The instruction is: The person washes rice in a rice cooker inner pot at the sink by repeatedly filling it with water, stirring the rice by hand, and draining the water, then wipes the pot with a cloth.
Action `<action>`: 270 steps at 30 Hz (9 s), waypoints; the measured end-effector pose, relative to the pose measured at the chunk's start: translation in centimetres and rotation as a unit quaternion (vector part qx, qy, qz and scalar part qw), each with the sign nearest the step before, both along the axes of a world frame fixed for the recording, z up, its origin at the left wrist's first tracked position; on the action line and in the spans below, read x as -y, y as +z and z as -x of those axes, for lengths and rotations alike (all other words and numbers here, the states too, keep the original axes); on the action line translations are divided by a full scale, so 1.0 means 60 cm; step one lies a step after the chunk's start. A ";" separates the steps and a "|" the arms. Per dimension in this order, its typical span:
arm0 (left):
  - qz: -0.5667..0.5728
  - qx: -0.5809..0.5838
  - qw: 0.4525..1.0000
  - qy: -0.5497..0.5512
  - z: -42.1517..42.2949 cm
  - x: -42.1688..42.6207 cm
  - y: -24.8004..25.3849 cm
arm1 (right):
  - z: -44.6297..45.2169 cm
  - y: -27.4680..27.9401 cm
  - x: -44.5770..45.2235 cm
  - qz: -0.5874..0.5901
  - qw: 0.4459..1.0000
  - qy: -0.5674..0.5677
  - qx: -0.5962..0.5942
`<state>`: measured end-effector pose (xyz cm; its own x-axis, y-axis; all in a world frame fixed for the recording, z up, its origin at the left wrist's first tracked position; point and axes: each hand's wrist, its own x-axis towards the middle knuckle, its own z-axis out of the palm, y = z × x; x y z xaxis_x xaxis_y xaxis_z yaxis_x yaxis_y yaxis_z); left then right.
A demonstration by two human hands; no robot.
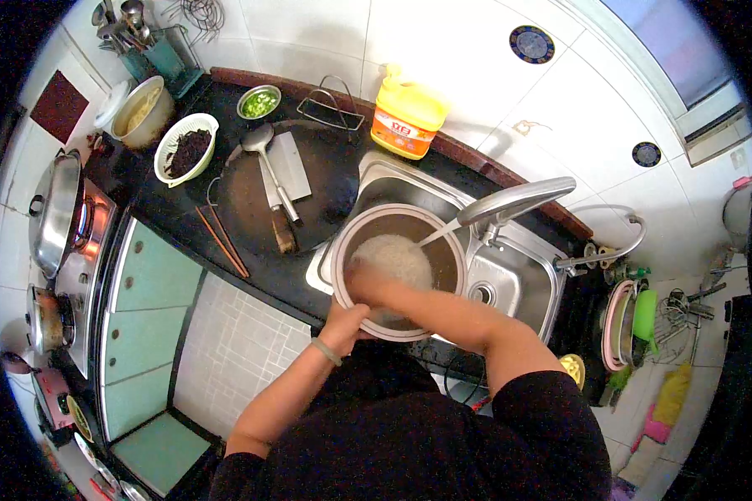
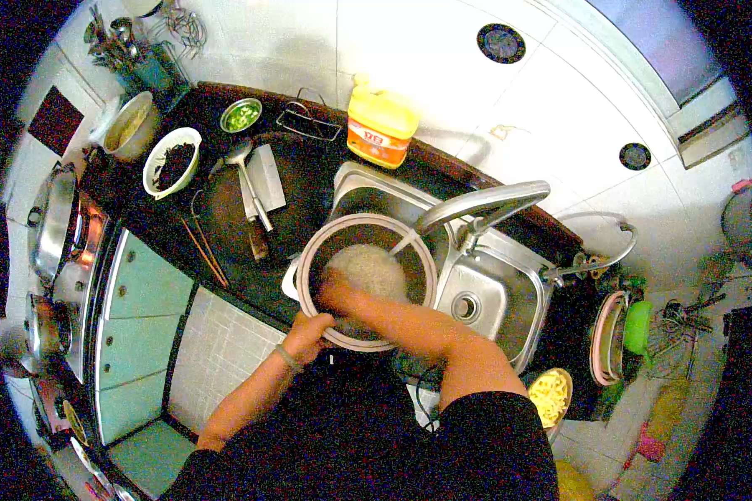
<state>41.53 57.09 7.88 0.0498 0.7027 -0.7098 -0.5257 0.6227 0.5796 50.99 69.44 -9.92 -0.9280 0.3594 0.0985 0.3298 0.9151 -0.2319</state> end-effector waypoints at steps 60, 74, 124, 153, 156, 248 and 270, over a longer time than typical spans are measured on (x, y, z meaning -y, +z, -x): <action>-0.013 0.037 0.999 0.032 0.000 0.009 0.002 | 0.001 0.172 -0.032 0.084 0.966 -0.017 0.245; -0.028 0.046 0.998 0.023 -0.002 0.005 -0.013 | -0.066 0.212 0.021 0.193 0.951 -0.020 0.242; -0.028 0.029 0.999 -0.001 0.000 -0.005 -0.005 | -0.082 0.204 -0.016 0.288 0.888 0.039 0.357; -0.043 -0.009 0.997 0.059 -0.003 0.000 -0.003 | -0.114 0.165 -0.044 0.231 0.926 -0.085 0.285; -0.023 0.019 0.999 0.034 0.005 0.005 -0.012 | -0.118 0.252 -0.057 0.371 0.902 -0.133 0.174; -0.181 -0.202 0.961 0.044 0.093 0.084 0.119 | -0.162 0.263 0.184 0.900 0.132 -0.237 -0.342; -0.160 -0.263 0.951 0.041 0.082 0.084 0.154 | -0.150 0.276 0.196 0.902 0.119 -0.201 -0.363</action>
<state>36.60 52.07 17.15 -0.3164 0.8733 -0.3704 -0.1505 0.3392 0.9286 60.01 57.71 6.62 -0.7821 0.4040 -0.4744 -0.4431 -0.8959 -0.0324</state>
